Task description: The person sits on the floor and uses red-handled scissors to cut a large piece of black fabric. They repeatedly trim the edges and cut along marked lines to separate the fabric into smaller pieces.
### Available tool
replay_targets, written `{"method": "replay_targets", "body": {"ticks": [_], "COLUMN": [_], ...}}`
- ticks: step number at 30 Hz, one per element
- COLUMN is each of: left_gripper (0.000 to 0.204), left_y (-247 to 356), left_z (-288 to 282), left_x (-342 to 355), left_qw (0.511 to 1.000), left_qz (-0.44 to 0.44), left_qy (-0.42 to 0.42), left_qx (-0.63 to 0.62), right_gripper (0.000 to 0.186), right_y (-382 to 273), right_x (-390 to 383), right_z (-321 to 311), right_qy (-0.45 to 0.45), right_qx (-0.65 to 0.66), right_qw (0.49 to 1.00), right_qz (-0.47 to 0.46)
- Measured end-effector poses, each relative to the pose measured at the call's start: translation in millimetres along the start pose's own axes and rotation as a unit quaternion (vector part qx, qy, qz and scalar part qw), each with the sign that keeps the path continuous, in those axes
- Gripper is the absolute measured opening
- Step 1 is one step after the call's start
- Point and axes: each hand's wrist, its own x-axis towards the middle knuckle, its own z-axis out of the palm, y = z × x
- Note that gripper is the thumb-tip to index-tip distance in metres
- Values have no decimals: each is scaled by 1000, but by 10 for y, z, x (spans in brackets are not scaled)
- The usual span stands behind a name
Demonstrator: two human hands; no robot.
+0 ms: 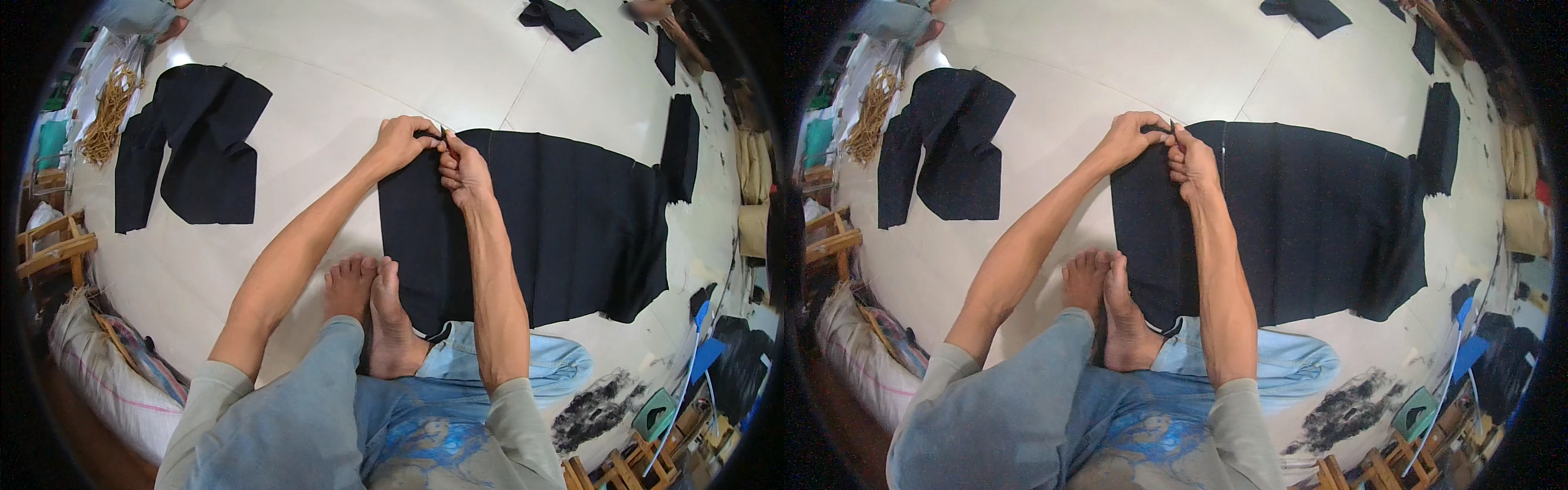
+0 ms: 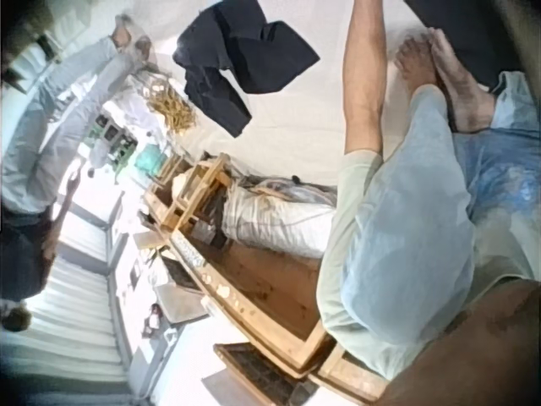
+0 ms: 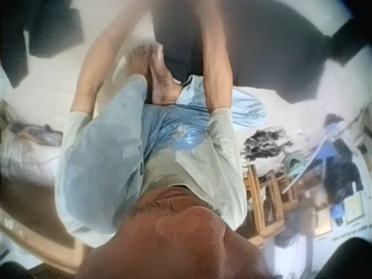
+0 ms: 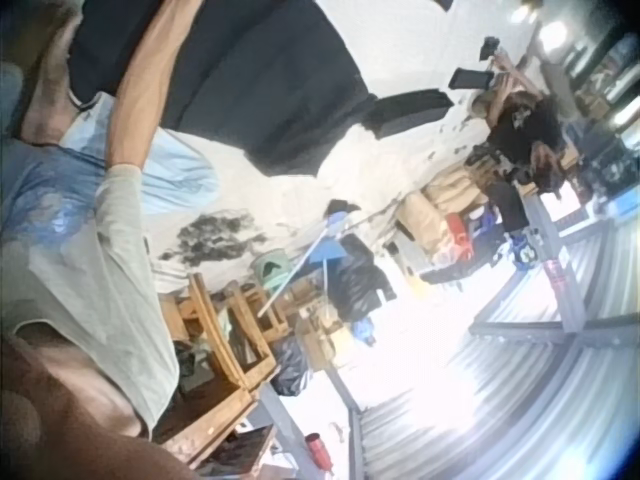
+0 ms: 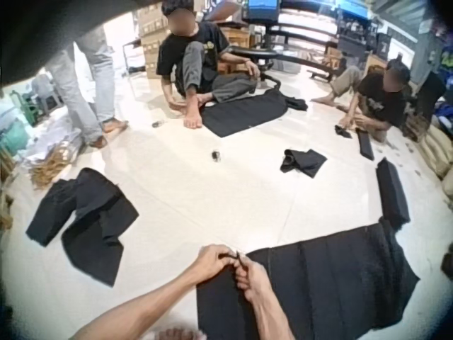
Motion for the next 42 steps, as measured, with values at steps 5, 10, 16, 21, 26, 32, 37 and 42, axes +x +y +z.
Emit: {"method": "replay_targets", "body": {"ticks": [5,10,16,21,26,32,37,42], "left_gripper": [36,45,35,31,25,27,27,25], "left_y": [103,319,527,456,487,501,481,430], "left_z": [93,335,663,556,523,541,545,548], "left_x": [57,394,709,663,608,582,557,554], "left_qw": [994,962,971,988,989,989,989,992], "left_qz": [59,166,85,43,60,51,63,64], "left_qy": [28,-11,-66,-66,-59,-58,-47,-46], "left_qx": [90,217,212,136,125,129,123,96], "right_gripper": [39,44,42,42,43,42,40,35], "right_y": [-25,-241,-437,-436,-462,-465,-512,-543], "right_x": [-157,-419,-229,-182,-127,-135,-139,-86], "right_z": [-107,-553,-829,-798,-790,-774,-767,-769], "right_qy": [18,109,27,27,32,41,25,18], "right_qx": [41,-40,-32,-47,-50,-51,-46,-41], "right_qw": [995,984,997,997,998,997,998,999], "right_qz": [-94,-134,-64,-50,-34,-29,-22,2]}}
